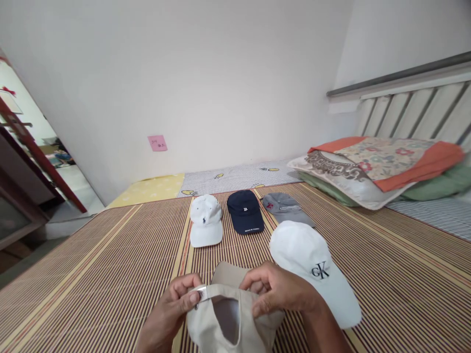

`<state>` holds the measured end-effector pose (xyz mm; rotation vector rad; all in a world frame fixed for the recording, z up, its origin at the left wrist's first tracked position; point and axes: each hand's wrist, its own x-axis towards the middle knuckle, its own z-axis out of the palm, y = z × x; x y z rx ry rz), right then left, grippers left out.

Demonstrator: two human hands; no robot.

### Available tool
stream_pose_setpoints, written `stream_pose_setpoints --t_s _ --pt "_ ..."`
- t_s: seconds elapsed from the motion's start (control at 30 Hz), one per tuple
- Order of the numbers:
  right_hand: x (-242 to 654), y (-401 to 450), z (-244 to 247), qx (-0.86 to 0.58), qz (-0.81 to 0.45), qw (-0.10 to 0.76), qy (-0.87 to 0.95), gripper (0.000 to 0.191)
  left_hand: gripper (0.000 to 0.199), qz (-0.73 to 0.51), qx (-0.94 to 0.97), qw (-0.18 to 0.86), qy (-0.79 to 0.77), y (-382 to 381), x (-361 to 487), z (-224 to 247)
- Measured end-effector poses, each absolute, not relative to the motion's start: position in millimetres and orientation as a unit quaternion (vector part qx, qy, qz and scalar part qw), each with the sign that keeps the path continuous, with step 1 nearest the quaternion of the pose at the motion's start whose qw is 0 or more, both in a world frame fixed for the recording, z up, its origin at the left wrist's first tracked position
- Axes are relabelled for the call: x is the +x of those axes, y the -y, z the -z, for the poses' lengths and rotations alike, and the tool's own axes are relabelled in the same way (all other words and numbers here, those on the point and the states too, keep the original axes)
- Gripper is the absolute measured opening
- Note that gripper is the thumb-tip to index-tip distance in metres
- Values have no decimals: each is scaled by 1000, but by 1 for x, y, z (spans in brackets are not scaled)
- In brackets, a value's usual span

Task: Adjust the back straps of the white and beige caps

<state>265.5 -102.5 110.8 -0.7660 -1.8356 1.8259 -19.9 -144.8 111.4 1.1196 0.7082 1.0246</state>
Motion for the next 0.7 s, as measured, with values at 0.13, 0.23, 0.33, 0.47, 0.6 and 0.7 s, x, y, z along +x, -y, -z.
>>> stream_pose_setpoints --t_s 0.13,0.23,0.33,0.47,0.6,0.7 --pt "261 105 -113 -259 -675 217 656 46 40 -468 495 655 -327 145 -25 -111" --pt "266 107 -116 -256 -683 273 627 48 37 -475 485 660 -321 146 -27 -111" --pt "273 108 -113 -240 -688 327 601 49 32 -476 477 673 -305 147 -26 -111" --pt "276 105 -98 -184 -712 399 548 48 31 -496 472 680 -263 150 -25 -110" --pt "270 103 -93 -122 -732 477 471 46 41 -516 487 675 -202 153 -28 -101" --pt "264 104 -101 -124 -739 507 426 40 44 -499 494 689 -180 155 -24 -89"
